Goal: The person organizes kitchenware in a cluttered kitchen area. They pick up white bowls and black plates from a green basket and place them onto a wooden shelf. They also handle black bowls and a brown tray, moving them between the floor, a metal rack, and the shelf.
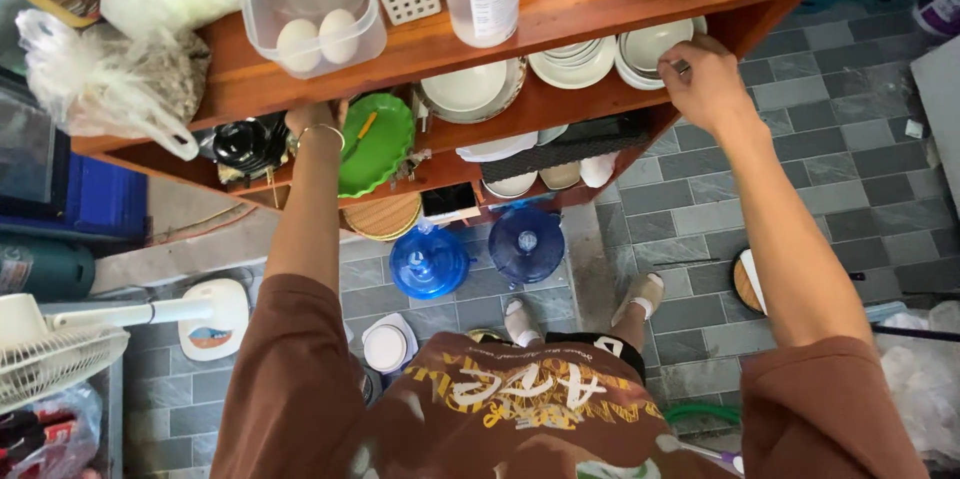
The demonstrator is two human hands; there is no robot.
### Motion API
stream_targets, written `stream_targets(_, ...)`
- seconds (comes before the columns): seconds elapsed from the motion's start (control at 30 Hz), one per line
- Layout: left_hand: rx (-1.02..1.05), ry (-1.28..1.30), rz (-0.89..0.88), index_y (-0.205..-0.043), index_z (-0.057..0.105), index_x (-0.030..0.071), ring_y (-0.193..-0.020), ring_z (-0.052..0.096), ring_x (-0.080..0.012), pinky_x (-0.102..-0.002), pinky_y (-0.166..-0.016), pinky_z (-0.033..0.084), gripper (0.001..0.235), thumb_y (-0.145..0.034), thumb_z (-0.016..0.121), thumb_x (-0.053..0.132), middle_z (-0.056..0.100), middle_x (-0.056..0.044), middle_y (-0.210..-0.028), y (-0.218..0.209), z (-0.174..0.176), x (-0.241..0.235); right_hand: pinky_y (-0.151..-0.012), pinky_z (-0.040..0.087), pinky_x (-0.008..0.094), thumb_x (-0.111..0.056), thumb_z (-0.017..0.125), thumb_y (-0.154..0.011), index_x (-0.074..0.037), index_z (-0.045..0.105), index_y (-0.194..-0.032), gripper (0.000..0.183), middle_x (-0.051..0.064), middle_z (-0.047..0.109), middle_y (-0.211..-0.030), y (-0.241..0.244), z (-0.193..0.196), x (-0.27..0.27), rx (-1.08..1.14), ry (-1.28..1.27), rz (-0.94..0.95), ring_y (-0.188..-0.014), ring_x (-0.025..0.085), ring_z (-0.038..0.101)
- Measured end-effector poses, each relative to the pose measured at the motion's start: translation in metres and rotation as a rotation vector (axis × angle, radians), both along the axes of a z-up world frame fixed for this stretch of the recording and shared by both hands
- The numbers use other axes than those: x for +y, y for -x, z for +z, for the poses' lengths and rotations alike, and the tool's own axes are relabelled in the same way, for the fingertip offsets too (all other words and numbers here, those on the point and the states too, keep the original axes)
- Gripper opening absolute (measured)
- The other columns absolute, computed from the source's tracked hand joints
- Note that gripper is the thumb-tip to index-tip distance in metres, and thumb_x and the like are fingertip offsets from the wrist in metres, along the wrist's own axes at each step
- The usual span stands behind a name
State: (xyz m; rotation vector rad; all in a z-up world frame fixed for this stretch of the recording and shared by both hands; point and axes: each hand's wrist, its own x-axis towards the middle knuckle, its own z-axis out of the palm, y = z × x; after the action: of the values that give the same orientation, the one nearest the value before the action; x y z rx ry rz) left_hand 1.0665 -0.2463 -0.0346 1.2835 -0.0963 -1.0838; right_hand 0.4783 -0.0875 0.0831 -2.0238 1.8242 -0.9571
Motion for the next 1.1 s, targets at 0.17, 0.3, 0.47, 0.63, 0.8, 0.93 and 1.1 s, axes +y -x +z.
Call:
stream_targets(0.17, 0.115, 0.061, 0.148, -0.12, 0.069, -0.001, -0.064, 0.075, -0.0279, -0.035, -0.046, 0.059, 0.03, -0.098, 0.061, 0.018, 0.079, -0.017, -0.097, 0.002, 0.005, -0.006, -0.079, 0.056, 0.044, -0.016, 0.078, -0.098, 0.001, 0.069, -0.12, 0.029, 0.026, 0.069, -0.111, 0.001, 0.01, -0.004, 0.082, -0.009, -0.027, -0.087, 0.036, 0.072)
stream_targets(0.3, 0.179, 0.073, 0.188, -0.121, 0.069, 0.001, -0.067, 0.075, -0.0281, -0.037, -0.049, 0.058, 0.031, -0.1, 0.058, 0.02, 0.078, -0.017, -0.104, -0.005, -0.011, -0.018, -0.077, 0.057, 0.043, -0.017, 0.077, -0.097, 0.001, 0.069, -0.118, 0.028, 0.024, 0.07, -0.11, 0.002, 0.011, -0.001, 0.076, 0.043, 0.024, -0.088, 0.035, 0.073)
stream_targets(0.47, 0.212, 0.126, 0.113, -0.121, 0.067, 0.006, -0.07, 0.069, -0.0263, -0.037, -0.05, 0.055, 0.031, -0.102, 0.054, 0.026, 0.075, -0.016, -0.113, -0.005, -0.017, -0.027, -0.082, 0.056, 0.045, -0.01, 0.072, -0.106, -0.002, 0.07, -0.119, 0.016, 0.021, 0.072, -0.112, 0.011, 0.006, 0.003, 0.16, 0.196, 0.084, -0.097, 0.041, 0.071)
stream_targets(0.63, 0.022, 0.056, 0.181, -0.128, 0.04, 0.022, -0.066, 0.073, -0.0274, -0.035, -0.045, 0.056, 0.044, -0.095, 0.069, 0.018, 0.072, -0.014, -0.111, 0.023, -0.013, -0.009, -0.074, 0.056, 0.045, -0.012, 0.073, -0.103, 0.001, 0.057, -0.136, 0.039, 0.021, 0.072, -0.102, 0.016, -0.002, 0.001, 0.022, 0.197, 0.077, -0.088, 0.04, 0.072)
stream_targets(0.8, 0.044, 0.232, 0.043, -0.136, 0.038, 0.004, -0.064, 0.056, -0.0233, -0.035, -0.047, 0.041, 0.046, -0.102, 0.056, 0.029, 0.066, -0.016, -0.102, 0.049, -0.018, 0.004, -0.067, 0.058, 0.042, -0.018, 0.081, -0.098, -0.001, 0.063, -0.129, 0.039, 0.02, 0.072, -0.089, 0.02, -0.004, -0.001, 0.036, 0.206, 0.069, -0.08, 0.034, 0.074)
stream_targets(0.93, -0.455, 0.173, -0.053, -0.148, 0.031, -0.001, -0.101, 0.046, -0.0232, -0.033, -0.078, 0.037, 0.052, -0.112, 0.055, 0.028, 0.048, -0.019, -0.131, 0.103, -0.032, 0.043, -0.067, 0.058, 0.04, -0.024, 0.085, -0.092, -0.003, 0.068, -0.12, 0.039, 0.019, 0.073, -0.09, 0.022, -0.003, -0.002, 0.066, 0.187, 0.051, -0.077, 0.031, 0.074)
stream_targets(1.1, -0.795, 0.362, -0.283, -0.157, 0.035, -0.004, -0.135, 0.046, -0.0208, -0.03, -0.11, 0.037, 0.051, -0.12, 0.056, 0.024, 0.044, -0.021, -0.156, 0.219, -0.007, 0.142, -0.07, 0.057, 0.041, -0.027, 0.087, -0.091, -0.003, 0.072, -0.114, 0.036, 0.016, 0.07, -0.102, 0.028, -0.004, -0.006, 0.159, 0.263, 0.114, -0.082, 0.031, 0.071)
